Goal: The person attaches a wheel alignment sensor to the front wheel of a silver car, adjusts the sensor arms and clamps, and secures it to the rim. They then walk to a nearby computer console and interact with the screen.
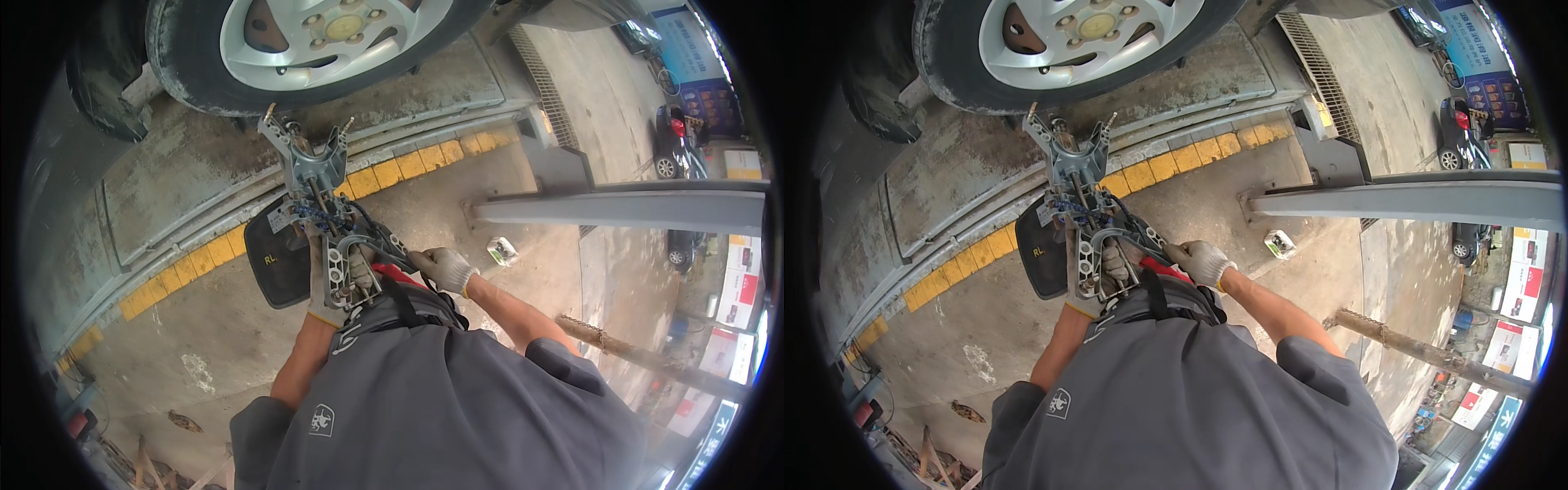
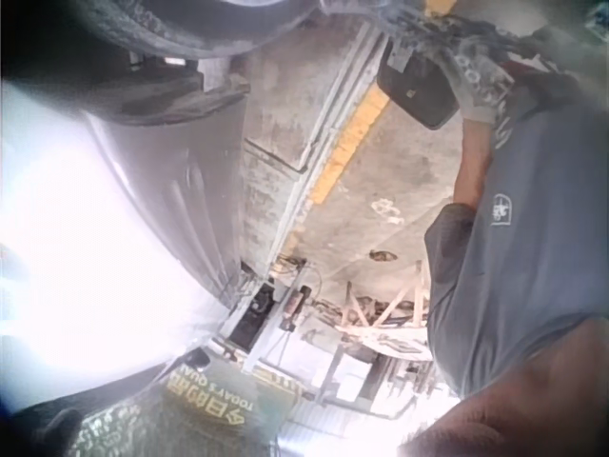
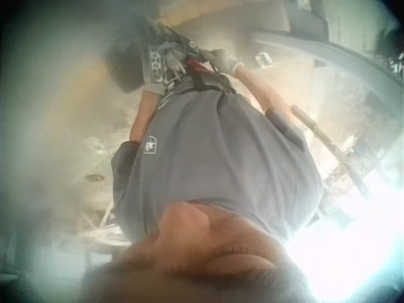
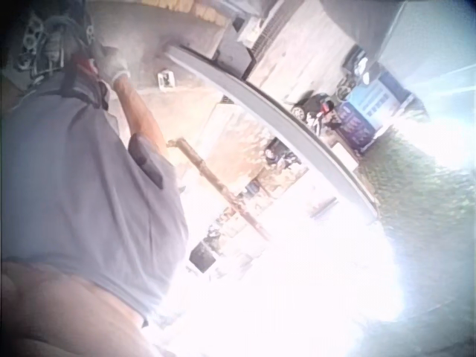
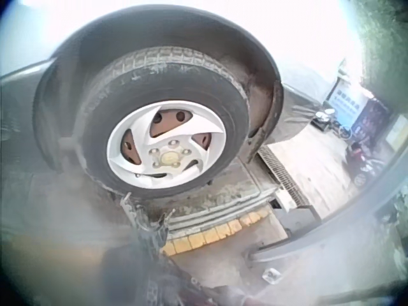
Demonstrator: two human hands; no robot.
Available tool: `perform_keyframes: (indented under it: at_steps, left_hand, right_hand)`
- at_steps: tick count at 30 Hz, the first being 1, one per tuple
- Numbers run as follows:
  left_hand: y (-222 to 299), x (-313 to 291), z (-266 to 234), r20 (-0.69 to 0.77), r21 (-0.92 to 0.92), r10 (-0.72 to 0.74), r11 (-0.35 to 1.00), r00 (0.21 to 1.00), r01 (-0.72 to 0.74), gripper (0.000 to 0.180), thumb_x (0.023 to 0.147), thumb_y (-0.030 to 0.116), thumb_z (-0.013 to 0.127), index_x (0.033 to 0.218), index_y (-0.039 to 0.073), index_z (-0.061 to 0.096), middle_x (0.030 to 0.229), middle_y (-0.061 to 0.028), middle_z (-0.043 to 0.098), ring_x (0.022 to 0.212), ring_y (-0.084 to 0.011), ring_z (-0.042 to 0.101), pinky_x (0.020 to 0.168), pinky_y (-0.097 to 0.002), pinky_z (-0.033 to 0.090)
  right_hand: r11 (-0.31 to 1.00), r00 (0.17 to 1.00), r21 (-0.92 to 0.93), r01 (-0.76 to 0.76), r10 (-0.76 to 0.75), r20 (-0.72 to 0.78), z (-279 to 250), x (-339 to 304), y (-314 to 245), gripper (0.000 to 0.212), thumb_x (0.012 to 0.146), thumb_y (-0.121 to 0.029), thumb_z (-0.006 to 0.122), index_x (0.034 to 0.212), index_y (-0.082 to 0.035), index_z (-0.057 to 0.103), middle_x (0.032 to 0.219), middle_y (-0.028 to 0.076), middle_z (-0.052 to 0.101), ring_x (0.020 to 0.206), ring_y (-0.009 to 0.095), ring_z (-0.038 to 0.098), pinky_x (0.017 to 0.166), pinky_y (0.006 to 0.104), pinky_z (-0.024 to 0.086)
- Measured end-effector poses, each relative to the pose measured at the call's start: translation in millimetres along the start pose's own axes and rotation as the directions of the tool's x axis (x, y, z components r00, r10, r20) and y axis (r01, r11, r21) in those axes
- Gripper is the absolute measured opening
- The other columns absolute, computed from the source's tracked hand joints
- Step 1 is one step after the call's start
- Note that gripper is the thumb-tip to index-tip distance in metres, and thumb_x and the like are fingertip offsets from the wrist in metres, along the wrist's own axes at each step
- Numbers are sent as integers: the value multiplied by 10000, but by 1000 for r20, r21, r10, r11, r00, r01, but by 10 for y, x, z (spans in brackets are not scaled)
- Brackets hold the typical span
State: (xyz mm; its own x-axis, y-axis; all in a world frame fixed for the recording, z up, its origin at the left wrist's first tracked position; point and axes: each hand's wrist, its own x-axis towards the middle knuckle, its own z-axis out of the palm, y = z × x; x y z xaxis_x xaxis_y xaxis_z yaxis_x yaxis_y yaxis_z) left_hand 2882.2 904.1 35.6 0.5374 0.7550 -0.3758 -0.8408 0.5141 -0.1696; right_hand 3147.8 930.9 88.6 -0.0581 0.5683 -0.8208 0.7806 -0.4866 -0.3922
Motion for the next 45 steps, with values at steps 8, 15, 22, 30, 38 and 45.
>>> perform_keyframes:
  at_steps: [8,15,22,30,38,45]
  left_hand:
    - [1,76,12,-2,5,14,1000,1000,-14,877,982,881,540,1092,23,690,627,79,387,504,-63,347,454,-255,286]
    - [-30,108,30,-6,-28,46,999,999,-46,919,980,890,528,1053,-12,690,602,88,359,475,-61,319,437,-258,264]
    - [-48,127,-34,-14,-68,72,995,997,-73,904,996,849,560,1043,-43,699,589,52,494,429,-78,385,414,-247,309]
    - [-31,133,-5,-11,-64,44,997,999,-45,931,947,916,554,1006,-5,671,589,97,312,443,-52,288,427,-225,240]
    - [-37,93,59,-15,-21,25,999,1000,-25,873,930,963,509,928,95,609,665,80,318,501,-79,237,487,-264,202]
    - [-13,95,-54,-6,-50,-19,999,1000,19,826,965,926,510,960,106,610,718,68,313,569,-95,260,539,-275,247]
  right_hand:
    - [850,907,-316,422,-396,145,-383,211,107,491,1101,-507,605,1110,-55,796,928,214,775,850,348,747,790,435,581]
    - [992,992,54,-116,113,47,-393,10,-163,715,1056,-648,561,942,19,792,770,111,720,696,250,724,676,420,606]
    - [744,937,-575,341,-319,142,-843,-20,-347,542,1107,-563,582,1237,-75,780,1005,144,804,852,305,798,805,435,655]
    - [549,797,-597,585,-527,296,-1498,264,-146,466,1095,-510,644,1345,-126,729,1161,156,813,1086,385,762,986,451,599]
    - [843,849,232,485,-518,103,-939,44,100,573,1143,-197,640,1641,29,470,1407,191,731,1283,224,711,1095,340,564]
    - [950,963,287,124,-185,196,-790,-88,68,537,1092,-331,733,1422,62,575,1026,97,740,759,159,733,676,344,659]
